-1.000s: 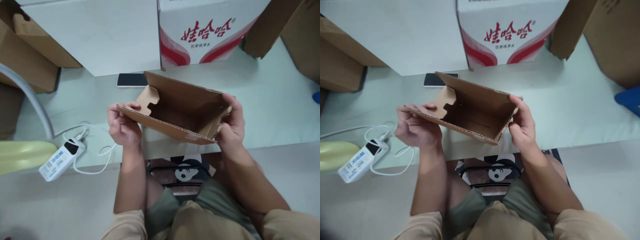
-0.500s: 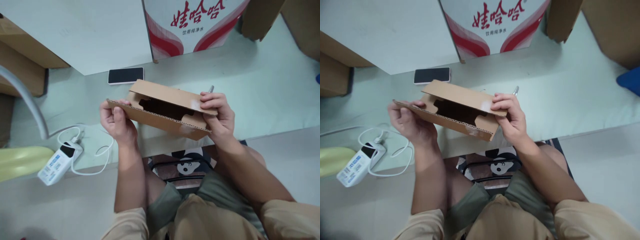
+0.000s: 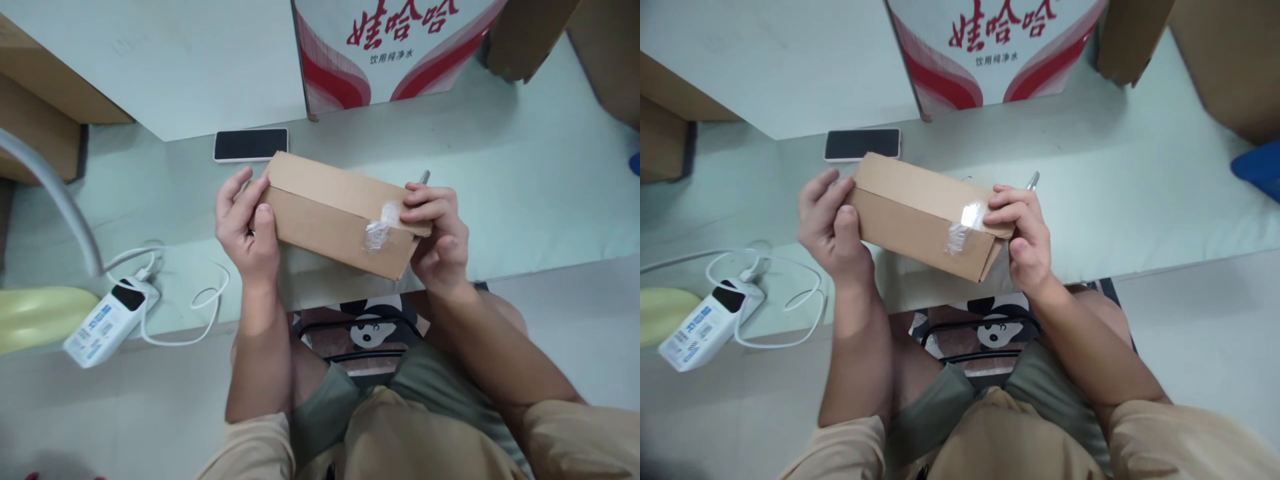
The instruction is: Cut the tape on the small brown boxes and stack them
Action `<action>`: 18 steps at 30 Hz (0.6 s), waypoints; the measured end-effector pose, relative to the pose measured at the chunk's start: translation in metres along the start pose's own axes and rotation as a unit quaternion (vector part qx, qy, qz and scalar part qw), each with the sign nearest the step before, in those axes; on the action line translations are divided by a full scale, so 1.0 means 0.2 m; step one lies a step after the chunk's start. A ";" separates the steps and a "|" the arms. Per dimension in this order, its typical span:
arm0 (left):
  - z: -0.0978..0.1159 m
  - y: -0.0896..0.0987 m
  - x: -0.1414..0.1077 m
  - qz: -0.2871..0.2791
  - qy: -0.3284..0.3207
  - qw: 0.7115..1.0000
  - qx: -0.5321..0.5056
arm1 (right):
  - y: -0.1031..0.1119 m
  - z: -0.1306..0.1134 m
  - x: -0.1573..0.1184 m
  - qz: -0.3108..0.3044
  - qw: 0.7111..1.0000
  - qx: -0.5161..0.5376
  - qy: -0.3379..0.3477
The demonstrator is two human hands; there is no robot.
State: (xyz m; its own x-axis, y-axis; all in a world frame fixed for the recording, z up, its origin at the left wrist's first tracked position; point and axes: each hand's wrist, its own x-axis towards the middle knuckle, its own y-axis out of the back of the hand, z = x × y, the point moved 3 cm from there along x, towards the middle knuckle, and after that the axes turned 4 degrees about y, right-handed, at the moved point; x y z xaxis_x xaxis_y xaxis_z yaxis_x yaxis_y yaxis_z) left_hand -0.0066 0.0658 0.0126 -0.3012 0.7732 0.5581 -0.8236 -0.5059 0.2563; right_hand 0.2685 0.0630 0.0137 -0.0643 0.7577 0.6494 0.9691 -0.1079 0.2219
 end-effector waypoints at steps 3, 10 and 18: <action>0.01 0.00 -0.01 0.013 0.004 1.000 0.021 | 0.00 0.00 0.00 0.005 1.000 0.024 0.010; 0.06 0.01 -0.01 0.047 -0.001 0.998 0.045 | 0.03 -0.01 0.01 0.002 0.999 -0.041 -0.025; 0.02 0.08 0.02 0.155 0.025 0.987 -0.015 | 0.09 0.16 0.02 0.032 0.963 -0.021 -0.268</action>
State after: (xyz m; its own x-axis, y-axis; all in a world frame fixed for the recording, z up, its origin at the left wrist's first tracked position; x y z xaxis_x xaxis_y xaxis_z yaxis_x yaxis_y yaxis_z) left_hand -0.0202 0.0593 0.0222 -0.5640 0.6015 0.5658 -0.7016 -0.7104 0.0558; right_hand 0.2927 0.0844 -0.0021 0.1392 0.9704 0.1972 0.9555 -0.1839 0.2305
